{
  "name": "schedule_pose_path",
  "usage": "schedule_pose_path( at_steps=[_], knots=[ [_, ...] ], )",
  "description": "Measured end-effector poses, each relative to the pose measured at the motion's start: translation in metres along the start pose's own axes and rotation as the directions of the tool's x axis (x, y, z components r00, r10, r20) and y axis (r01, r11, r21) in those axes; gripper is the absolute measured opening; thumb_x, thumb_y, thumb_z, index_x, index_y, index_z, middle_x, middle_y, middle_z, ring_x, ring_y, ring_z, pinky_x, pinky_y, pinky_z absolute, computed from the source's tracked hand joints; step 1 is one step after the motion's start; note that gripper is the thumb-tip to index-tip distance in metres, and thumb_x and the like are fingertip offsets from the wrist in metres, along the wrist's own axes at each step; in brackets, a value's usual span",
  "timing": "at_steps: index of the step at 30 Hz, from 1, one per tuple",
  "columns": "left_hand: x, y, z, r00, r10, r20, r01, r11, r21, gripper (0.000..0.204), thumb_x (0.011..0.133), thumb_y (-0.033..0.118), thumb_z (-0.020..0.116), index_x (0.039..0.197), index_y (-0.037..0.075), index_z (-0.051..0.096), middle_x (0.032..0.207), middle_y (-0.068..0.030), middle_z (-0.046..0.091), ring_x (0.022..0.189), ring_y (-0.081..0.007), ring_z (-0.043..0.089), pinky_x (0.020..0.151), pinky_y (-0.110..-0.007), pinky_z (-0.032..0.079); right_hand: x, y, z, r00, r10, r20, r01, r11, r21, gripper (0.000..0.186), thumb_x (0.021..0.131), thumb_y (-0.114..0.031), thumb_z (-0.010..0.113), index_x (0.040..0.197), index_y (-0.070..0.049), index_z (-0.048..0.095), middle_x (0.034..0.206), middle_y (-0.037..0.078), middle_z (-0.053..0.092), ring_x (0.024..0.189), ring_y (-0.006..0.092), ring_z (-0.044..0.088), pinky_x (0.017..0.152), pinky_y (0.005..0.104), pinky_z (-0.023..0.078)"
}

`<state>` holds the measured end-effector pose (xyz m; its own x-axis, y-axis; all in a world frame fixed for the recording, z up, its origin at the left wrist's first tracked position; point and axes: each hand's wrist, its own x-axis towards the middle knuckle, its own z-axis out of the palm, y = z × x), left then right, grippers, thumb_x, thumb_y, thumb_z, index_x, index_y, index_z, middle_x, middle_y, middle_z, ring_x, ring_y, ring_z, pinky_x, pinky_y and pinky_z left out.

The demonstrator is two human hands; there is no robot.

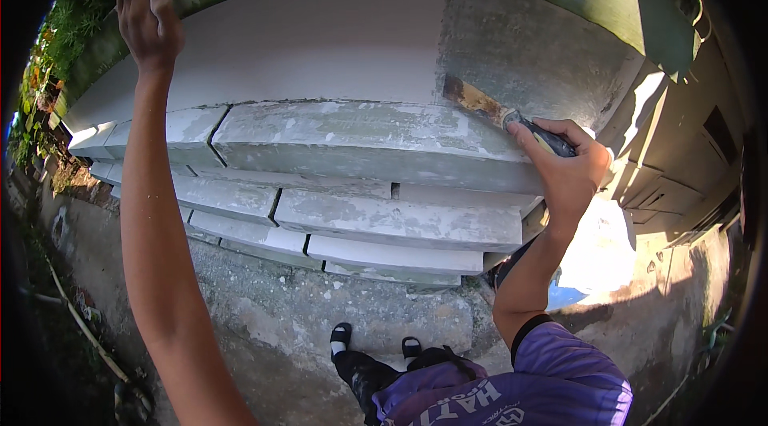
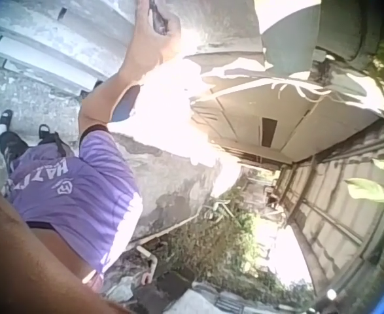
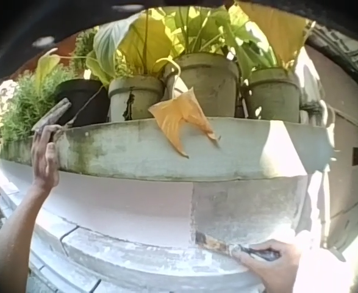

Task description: Applying wall putty or plaster to a tiered outdoor concrete structure using a putty knife.

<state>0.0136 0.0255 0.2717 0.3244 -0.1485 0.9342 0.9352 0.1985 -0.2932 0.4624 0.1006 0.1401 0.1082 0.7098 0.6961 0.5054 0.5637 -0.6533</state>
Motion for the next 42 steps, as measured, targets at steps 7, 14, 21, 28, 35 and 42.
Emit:
schedule_pose_path(
  at_steps=[7, 14, 21, 28, 35, 42],
  knots=[
    [0.003, -0.006, 0.003, 0.993, 0.095, -0.07, -0.099, 0.994, -0.046, 0.045, 0.094, 0.032, 0.034, 0.119, 0.008, 0.062, 0.118, -0.0194, 0.062, 0.109, -0.0374, 0.057, 0.097, -0.045, 0.041, 0.004, -0.002, 0.016, 0.993, -0.089, -0.083, 0.086, 0.995, -0.045, 0.03, 0.068, -0.025, 0.089, 0.081, -0.002, 0.076, 0.067, 0.003, 0.069, 0.059, 0.0085, 0.061, 0.061, 0.0212, 0.048],
    [0.005, -0.002, 0.005, 0.996, 0.068, -0.059, -0.071, 0.997, -0.042, 0.046, 0.093, 0.033, 0.033, 0.118, 0.008, 0.062, 0.118, -0.0193, 0.062, 0.111, -0.0378, 0.056, 0.099, -0.045, 0.04, 0.004, 0.003, -0.009, 0.978, -0.034, -0.208, 0.056, 0.994, 0.098, 0.029, 0.064, -0.019, 0.091, 0.081, -0.002, 0.075, 0.071, 0.005, 0.071, 0.063, 0.0099, 0.065, 0.064, 0.022, 0.051],
    [0.001, -0.005, 0.003, 0.998, 0.058, -0.035, -0.059, 0.998, -0.025, 0.048, 0.094, 0.035, 0.03, 0.118, 0.008, 0.062, 0.119, -0.0194, 0.062, 0.112, -0.038, 0.056, 0.099, -0.045, 0.04, 0.002, -0.002, -0.016, 0.994, -0.037, -0.102, 0.048, 0.992, 0.114, 0.026, 0.066, -0.018, 0.09, 0.082, -0.002, 0.076, 0.07, 0.005, 0.071, 0.062, 0.0103, 0.064, 0.061, 0.0216, 0.05],
    [0.003, -0.008, 0.0, 0.996, 0.082, -0.041, -0.083, 0.996, -0.023, 0.048, 0.094, 0.035, 0.031, 0.119, 0.007, 0.062, 0.12, -0.0196, 0.061, 0.111, -0.0385, 0.056, 0.099, -0.045, 0.04, 0.014, -0.002, 0.013, 0.997, -0.071, -0.028, 0.071, 0.997, 0.005, 0.031, 0.067, -0.024, 0.089, 0.083, -0.002, 0.076, 0.071, 0.005, 0.071, 0.061, 0.0111, 0.063, 0.064, 0.0232, 0.05],
    [0.005, -0.002, 0.003, 0.995, 0.088, -0.047, -0.09, 0.995, -0.032, 0.049, 0.094, 0.035, 0.031, 0.119, 0.006, 0.062, 0.119, -0.0201, 0.061, 0.11, -0.0399, 0.056, 0.098, -0.045, 0.04, 0.018, -0.003, 0.018, 0.976, -0.171, -0.137, 0.164, 0.984, -0.063, 0.031, 0.066, -0.027, 0.09, 0.08, -0.003, 0.076, 0.066, 0.003, 0.069, 0.058, 0.0105, 0.061, 0.061, 0.0218, 0.046],
    [0.002, -0.004, 0.008, 0.995, 0.079, -0.058, -0.081, 0.996, -0.038, 0.05, 0.095, 0.037, 0.031, 0.119, 0.006, 0.062, 0.119, -0.0201, 0.061, 0.11, -0.0396, 0.056, 0.097, -0.046, 0.04, 0.002, 0.005, -0.014, 0.982, -0.04, -0.183, 0.054, 0.996, 0.075, 0.031, 0.065, -0.027, 0.091, 0.078, -0.003, 0.075, 0.064, 0.002, 0.068, 0.058, 0.0086, 0.06, 0.057, 0.0222, 0.046]
  ],
)
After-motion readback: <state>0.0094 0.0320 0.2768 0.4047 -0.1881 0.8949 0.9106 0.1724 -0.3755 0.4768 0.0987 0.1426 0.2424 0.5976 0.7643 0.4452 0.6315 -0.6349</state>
